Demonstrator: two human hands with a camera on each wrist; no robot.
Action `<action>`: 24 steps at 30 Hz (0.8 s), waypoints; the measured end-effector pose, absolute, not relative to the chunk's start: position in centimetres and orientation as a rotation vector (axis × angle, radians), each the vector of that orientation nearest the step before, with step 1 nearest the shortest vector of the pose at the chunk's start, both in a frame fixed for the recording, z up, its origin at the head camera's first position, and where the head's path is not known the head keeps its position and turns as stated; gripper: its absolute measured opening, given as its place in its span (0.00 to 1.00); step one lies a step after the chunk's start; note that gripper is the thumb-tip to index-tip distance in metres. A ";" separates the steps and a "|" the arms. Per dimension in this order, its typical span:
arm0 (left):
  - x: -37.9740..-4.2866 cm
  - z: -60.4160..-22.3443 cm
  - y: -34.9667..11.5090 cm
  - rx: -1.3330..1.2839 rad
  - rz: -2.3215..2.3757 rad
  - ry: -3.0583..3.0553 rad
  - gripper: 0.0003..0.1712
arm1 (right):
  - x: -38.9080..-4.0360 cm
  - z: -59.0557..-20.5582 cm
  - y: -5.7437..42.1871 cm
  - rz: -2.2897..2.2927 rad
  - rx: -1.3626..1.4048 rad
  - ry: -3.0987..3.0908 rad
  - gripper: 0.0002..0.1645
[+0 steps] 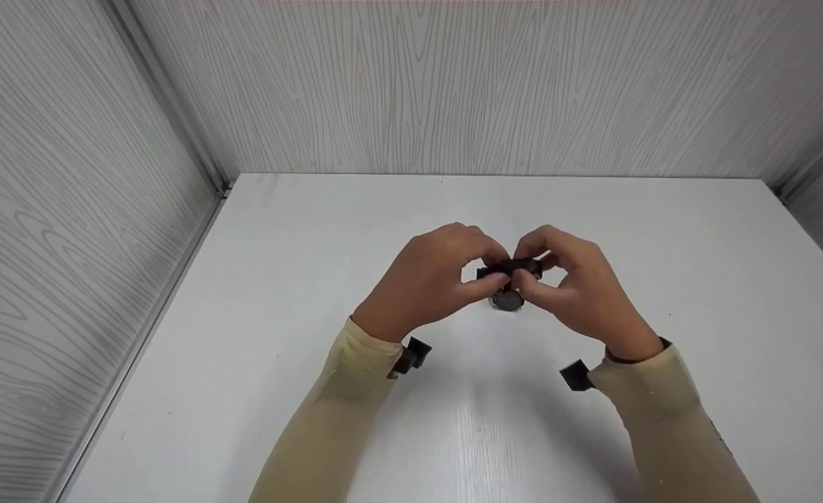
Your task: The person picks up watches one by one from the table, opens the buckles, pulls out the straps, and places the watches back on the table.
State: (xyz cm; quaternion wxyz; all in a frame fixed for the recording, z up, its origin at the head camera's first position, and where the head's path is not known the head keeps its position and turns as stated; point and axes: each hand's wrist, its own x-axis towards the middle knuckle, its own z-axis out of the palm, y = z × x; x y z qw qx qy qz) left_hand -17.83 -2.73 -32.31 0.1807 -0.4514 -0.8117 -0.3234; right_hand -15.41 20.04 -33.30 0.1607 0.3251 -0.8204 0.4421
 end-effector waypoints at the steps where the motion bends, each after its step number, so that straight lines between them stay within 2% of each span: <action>1: -17.8 -32.3 -2.7 -1.281 -0.910 -2.288 0.07 | -15.4 -33.3 20.0 1.261 0.931 -2.344 0.09; 20: -18.2 -32.7 -3.2 -1.227 -0.743 -2.360 0.06 | -15.4 -33.0 20.7 1.236 0.809 -2.318 0.07; 24: -18.1 -32.8 -3.1 -1.227 -0.772 -2.378 0.10 | -15.3 -33.2 20.5 1.247 0.841 -2.336 0.07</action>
